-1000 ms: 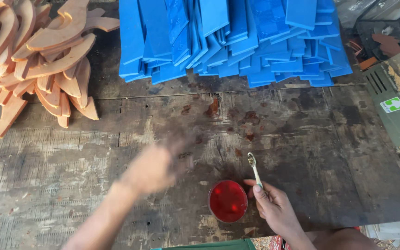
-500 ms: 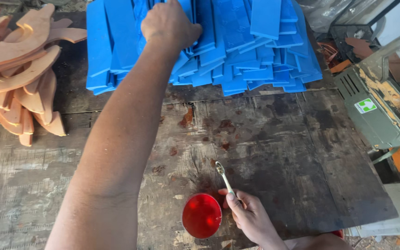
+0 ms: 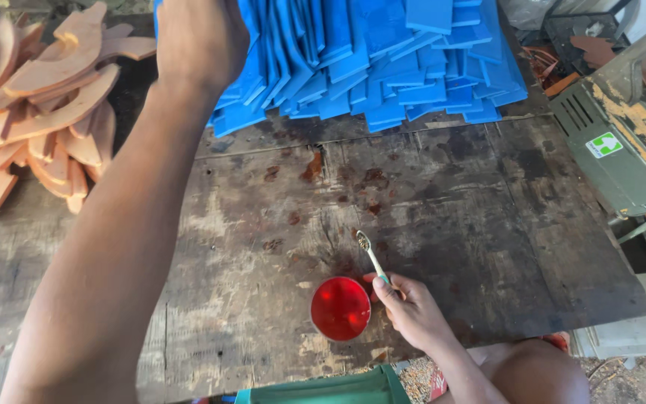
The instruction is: The person uses a toothbrush to apply a red liquid finish to blue-painted wooden pieces. They repeatedly dip the toothbrush into a red cup and brush the liquid onto each piece, then place the finished pieces aside on the table.
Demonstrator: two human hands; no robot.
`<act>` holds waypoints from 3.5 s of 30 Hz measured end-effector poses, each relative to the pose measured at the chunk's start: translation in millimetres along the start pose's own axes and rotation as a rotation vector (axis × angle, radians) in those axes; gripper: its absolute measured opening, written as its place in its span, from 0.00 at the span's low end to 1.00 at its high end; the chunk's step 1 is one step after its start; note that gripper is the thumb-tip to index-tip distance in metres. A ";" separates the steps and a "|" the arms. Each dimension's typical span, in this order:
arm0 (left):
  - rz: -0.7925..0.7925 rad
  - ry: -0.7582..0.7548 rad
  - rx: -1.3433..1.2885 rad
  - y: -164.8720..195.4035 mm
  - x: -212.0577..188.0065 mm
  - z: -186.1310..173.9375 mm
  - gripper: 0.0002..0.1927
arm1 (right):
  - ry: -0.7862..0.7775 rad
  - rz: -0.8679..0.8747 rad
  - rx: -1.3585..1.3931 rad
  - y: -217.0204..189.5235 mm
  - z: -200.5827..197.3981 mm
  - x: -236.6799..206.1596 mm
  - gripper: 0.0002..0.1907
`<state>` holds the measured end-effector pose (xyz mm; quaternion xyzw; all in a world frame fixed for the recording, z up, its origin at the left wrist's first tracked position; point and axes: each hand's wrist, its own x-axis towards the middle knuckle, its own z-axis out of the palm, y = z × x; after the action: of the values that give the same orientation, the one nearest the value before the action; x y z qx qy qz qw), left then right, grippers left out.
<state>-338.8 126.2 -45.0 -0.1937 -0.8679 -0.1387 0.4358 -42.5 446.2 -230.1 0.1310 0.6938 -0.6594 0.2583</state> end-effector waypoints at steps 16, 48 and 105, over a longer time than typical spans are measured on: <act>-0.290 -0.978 0.116 86.7 -307.4 -218.8 0.37 | 0.048 -0.061 0.084 0.4 9.4 -5.2 0.25; -0.805 -0.997 -0.812 191.8 -190.7 -203.0 0.10 | 0.139 -0.944 -0.485 -55.2 78.9 -77.5 0.08; -1.577 -0.333 -1.914 146.8 -331.2 -210.6 0.30 | 0.462 -0.802 -0.960 -66.7 46.3 -120.2 0.15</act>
<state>56.9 98.7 -180.2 0.1246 -0.3430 -0.9101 -0.1963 31.3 413.4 -109.6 -0.1285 0.9429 -0.2773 -0.1325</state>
